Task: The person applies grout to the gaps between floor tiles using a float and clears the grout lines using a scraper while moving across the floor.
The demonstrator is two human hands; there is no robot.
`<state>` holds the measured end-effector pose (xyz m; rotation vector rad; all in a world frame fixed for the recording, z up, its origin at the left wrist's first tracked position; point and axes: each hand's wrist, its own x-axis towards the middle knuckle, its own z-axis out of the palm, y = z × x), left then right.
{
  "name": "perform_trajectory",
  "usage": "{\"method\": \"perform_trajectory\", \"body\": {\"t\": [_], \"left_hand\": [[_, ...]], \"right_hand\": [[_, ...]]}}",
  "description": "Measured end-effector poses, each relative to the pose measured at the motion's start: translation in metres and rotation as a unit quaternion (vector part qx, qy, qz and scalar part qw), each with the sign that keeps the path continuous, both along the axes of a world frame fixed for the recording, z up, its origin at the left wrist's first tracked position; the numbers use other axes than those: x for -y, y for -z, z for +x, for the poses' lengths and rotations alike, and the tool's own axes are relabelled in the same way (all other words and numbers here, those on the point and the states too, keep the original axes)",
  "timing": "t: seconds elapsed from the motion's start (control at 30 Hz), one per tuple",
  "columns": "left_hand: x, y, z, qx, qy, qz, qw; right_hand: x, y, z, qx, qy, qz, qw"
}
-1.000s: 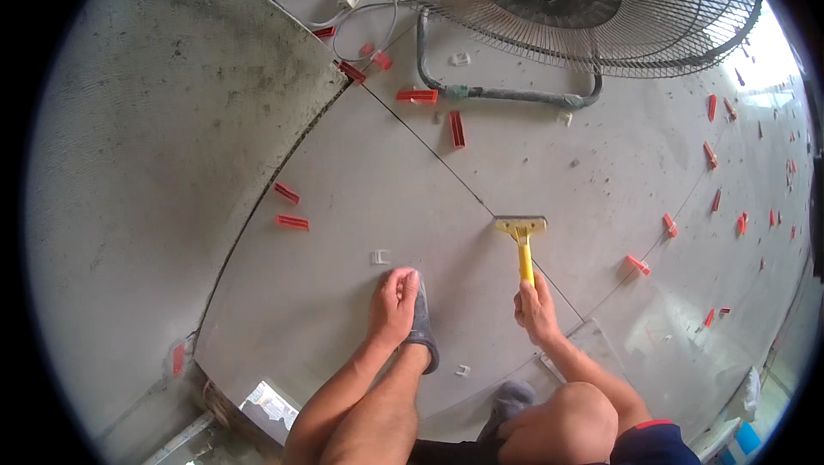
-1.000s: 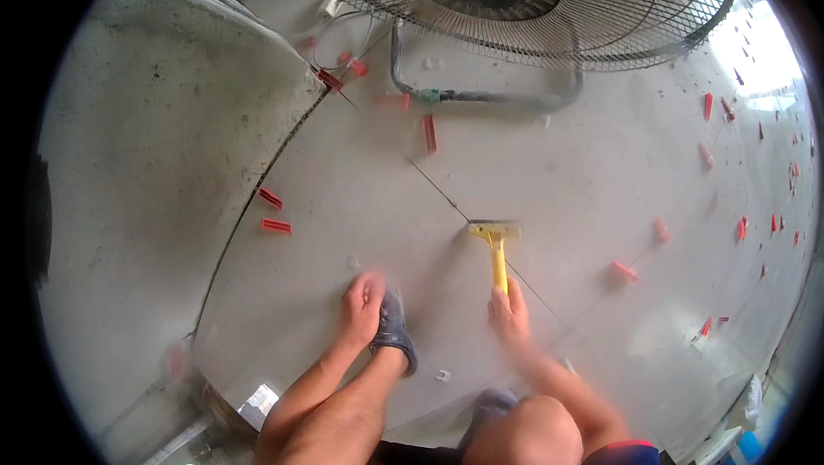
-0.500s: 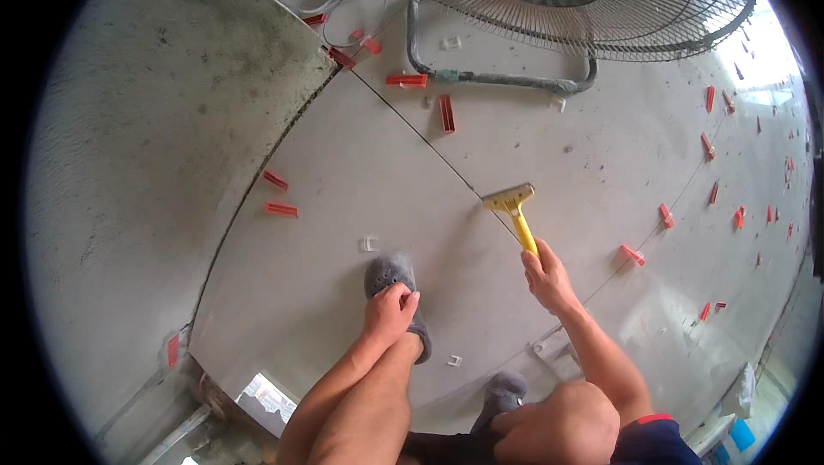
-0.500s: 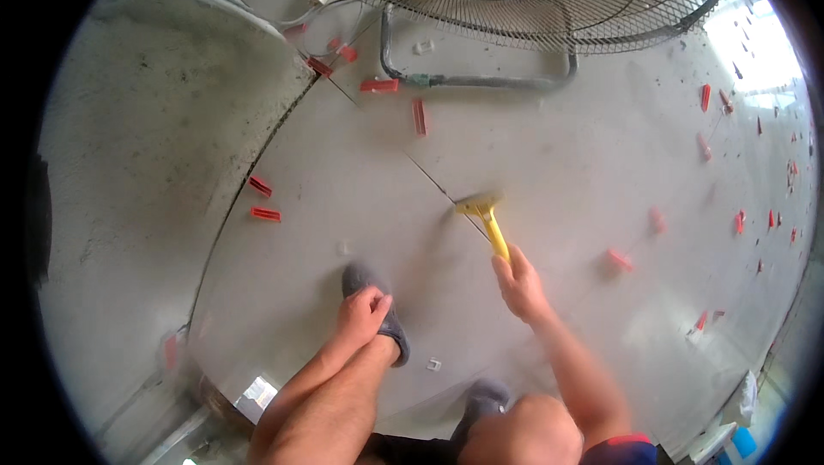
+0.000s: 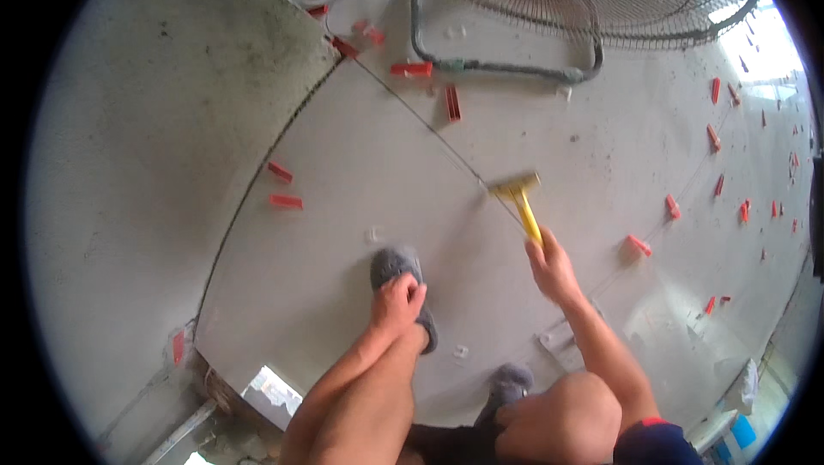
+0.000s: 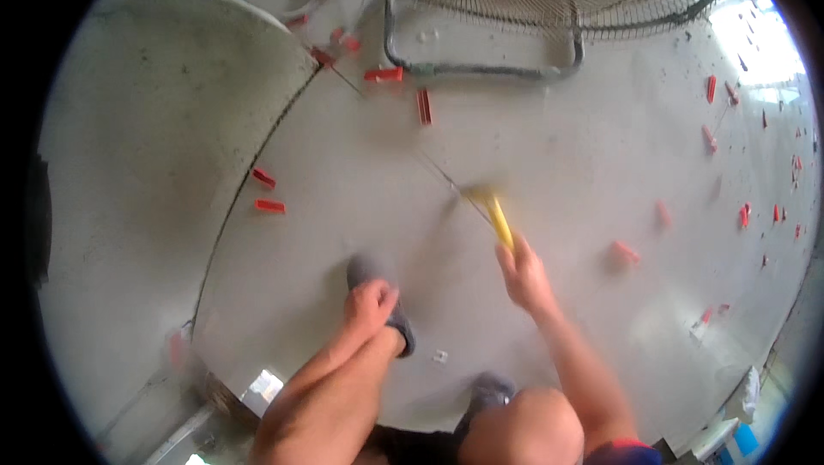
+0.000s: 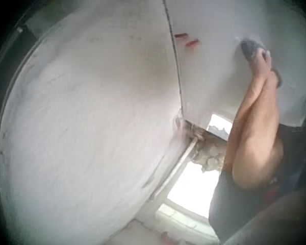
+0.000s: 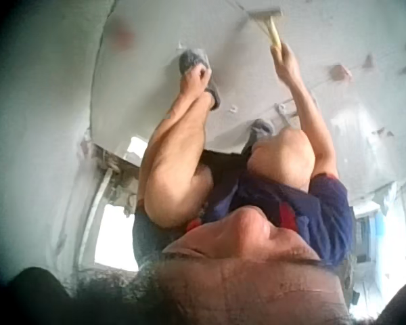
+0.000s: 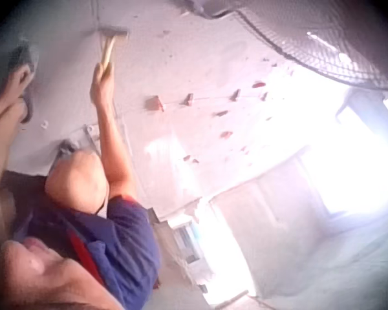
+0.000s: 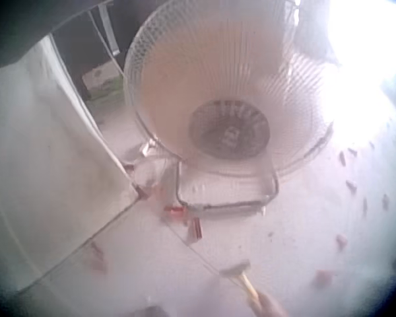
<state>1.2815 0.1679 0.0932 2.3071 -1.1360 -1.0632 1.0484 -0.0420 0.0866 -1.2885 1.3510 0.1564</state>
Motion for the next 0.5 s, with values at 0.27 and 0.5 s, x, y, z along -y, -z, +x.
{"method": "perform_trajectory", "body": {"t": [0.27,0.5], "left_hand": [[-0.002,0.003,0.009,-0.012,-0.023,-0.036,0.999],[0.0,-0.003,0.009,-0.014,-0.018,-0.006,1.0]], "right_hand": [[0.008,-0.003,0.009,0.032,0.05,0.016,0.998],[0.032,-0.035,0.035,0.051,0.163,0.215,0.962]]}}
